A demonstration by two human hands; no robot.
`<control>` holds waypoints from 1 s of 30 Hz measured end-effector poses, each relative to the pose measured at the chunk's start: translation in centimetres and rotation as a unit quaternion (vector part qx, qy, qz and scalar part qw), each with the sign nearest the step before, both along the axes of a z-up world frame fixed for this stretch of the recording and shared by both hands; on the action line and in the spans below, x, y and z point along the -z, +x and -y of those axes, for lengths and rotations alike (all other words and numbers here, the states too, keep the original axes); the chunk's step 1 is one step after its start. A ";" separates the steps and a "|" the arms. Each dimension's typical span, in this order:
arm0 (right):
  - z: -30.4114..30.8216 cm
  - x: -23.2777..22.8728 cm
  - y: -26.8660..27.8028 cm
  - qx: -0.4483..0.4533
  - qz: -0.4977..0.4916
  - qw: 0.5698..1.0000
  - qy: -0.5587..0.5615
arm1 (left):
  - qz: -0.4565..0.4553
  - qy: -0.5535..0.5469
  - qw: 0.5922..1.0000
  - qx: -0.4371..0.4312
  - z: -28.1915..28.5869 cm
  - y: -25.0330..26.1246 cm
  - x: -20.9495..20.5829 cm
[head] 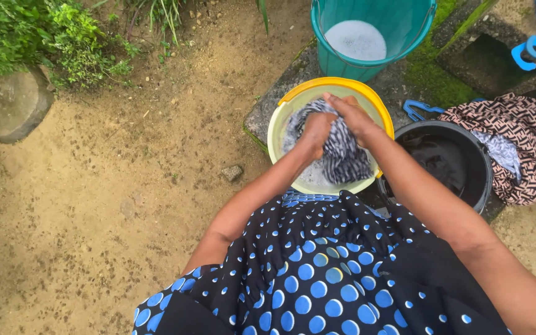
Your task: Hand-washing clothes in plastic buckets with soapy water outdoors.
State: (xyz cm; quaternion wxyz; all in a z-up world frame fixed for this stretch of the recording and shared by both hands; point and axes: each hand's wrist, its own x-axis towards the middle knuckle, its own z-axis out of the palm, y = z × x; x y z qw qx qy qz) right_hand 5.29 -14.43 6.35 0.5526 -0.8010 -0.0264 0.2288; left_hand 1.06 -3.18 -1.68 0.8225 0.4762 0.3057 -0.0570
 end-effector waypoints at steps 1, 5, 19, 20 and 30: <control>-0.3 -2.2 0.1 0.012 -0.106 0.988 0.109 | -0.011 0.063 0.996 0.063 0.4 -0.2 0.5; -0.8 0.1 -0.6 0.075 -0.152 0.959 0.228 | 0.124 0.137 0.968 0.171 0.8 -2.5 -0.5; -0.7 -3.7 -9.6 -0.115 0.401 0.906 -0.073 | 0.041 -0.214 0.976 0.004 -2.9 2.2 7.8; -0.4 -3.1 -8.7 -0.115 0.401 0.906 -0.072 | 0.041 -0.213 0.976 0.003 -2.8 2.2 10.3; 0.3 -0.5 -1.9 -0.044 0.179 0.975 -0.122 | 0.034 -0.143 0.989 0.008 -2.6 -1.1 -1.8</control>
